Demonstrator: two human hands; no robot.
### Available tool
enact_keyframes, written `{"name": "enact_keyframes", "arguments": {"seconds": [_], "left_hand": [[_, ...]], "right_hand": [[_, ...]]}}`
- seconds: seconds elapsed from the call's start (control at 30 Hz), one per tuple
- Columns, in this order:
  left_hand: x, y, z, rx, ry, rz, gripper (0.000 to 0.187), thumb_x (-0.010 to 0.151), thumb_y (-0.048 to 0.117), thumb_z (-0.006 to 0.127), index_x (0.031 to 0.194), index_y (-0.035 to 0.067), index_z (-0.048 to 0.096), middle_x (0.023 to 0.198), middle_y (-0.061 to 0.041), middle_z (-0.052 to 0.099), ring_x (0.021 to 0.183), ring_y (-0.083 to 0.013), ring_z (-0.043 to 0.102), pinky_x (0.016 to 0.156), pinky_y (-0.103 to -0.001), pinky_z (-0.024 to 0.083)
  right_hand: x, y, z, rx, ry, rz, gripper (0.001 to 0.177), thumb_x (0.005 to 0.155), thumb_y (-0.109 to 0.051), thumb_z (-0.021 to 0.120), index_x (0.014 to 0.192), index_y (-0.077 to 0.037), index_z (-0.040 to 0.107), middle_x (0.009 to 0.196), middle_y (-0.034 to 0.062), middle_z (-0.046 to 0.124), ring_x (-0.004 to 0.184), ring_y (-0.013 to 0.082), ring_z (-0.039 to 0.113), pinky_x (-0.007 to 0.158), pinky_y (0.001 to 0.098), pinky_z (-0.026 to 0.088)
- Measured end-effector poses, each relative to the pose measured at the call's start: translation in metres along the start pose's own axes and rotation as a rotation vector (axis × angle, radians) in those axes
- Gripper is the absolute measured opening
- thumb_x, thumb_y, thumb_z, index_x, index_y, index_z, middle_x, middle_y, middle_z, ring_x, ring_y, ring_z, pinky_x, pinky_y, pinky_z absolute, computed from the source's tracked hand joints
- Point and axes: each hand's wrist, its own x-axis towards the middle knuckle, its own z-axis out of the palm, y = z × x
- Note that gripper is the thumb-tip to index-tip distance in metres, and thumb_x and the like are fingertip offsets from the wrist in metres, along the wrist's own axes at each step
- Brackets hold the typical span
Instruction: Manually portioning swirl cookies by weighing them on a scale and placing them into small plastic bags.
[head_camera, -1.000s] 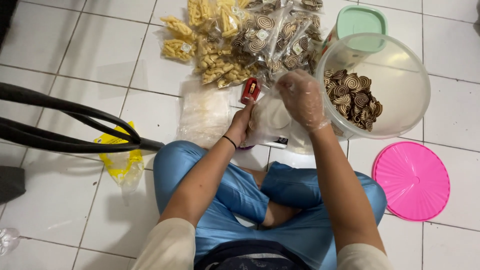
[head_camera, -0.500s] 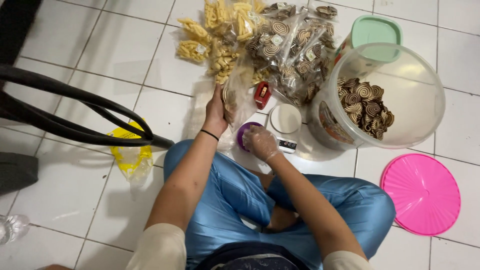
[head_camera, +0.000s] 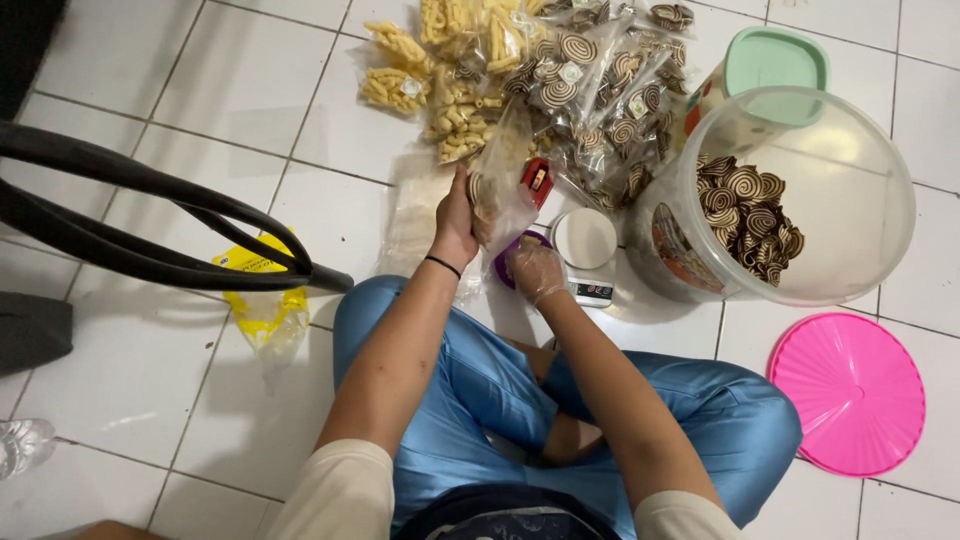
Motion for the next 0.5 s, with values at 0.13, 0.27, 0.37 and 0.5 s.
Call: {"name": "enact_keyframes", "arguments": {"seconds": [0.13, 0.27, 0.37, 0.5], "left_hand": [[-0.006, 0.002, 0.005, 0.014, 0.005, 0.003, 0.062, 0.093, 0.052, 0.069, 0.123, -0.002, 0.066, 0.118, -0.021, 0.073, 0.109, -0.0308, 0.072, 0.094, -0.043, 0.059], [0.005, -0.005, 0.002, 0.036, -0.001, 0.02, 0.064, 0.094, 0.052, 0.068, 0.122, -0.006, 0.065, 0.117, -0.022, 0.072, 0.108, -0.032, 0.072, 0.093, -0.045, 0.059], [0.004, -0.007, 0.003, 0.058, 0.006, 0.035, 0.065, 0.093, 0.052, 0.069, 0.121, -0.007, 0.065, 0.114, -0.023, 0.073, 0.106, -0.0328, 0.073, 0.09, -0.045, 0.06], [0.002, -0.006, 0.005, 0.079, 0.001, 0.048, 0.066, 0.093, 0.051, 0.069, 0.122, -0.008, 0.065, 0.114, -0.024, 0.072, 0.106, -0.0351, 0.072, 0.089, -0.046, 0.06]], "right_hand": [[-0.001, 0.002, 0.01, 0.011, 0.032, 0.025, 0.018, 0.094, -0.011, 0.059, 0.085, -0.009, 0.075, 0.09, 0.0173, 0.073, 0.076, 0.0363, 0.075, 0.068, 0.0509, 0.059], [-0.009, -0.003, -0.011, -0.01, 0.089, -0.027, 0.017, 0.092, -0.012, 0.059, 0.084, -0.011, 0.074, 0.086, 0.0143, 0.071, 0.07, 0.0338, 0.075, 0.062, 0.0465, 0.059], [-0.008, -0.001, -0.01, -0.032, 0.146, -0.021, 0.01, 0.089, -0.015, 0.064, 0.084, -0.01, 0.072, 0.08, 0.0116, 0.069, 0.065, 0.031, 0.074, 0.06, 0.0435, 0.059], [-0.011, -0.007, -0.024, 0.059, 0.129, 0.054, 0.012, 0.089, -0.018, 0.07, 0.085, -0.007, 0.07, 0.079, 0.0117, 0.069, 0.07, 0.0328, 0.074, 0.064, 0.0448, 0.06]]}}
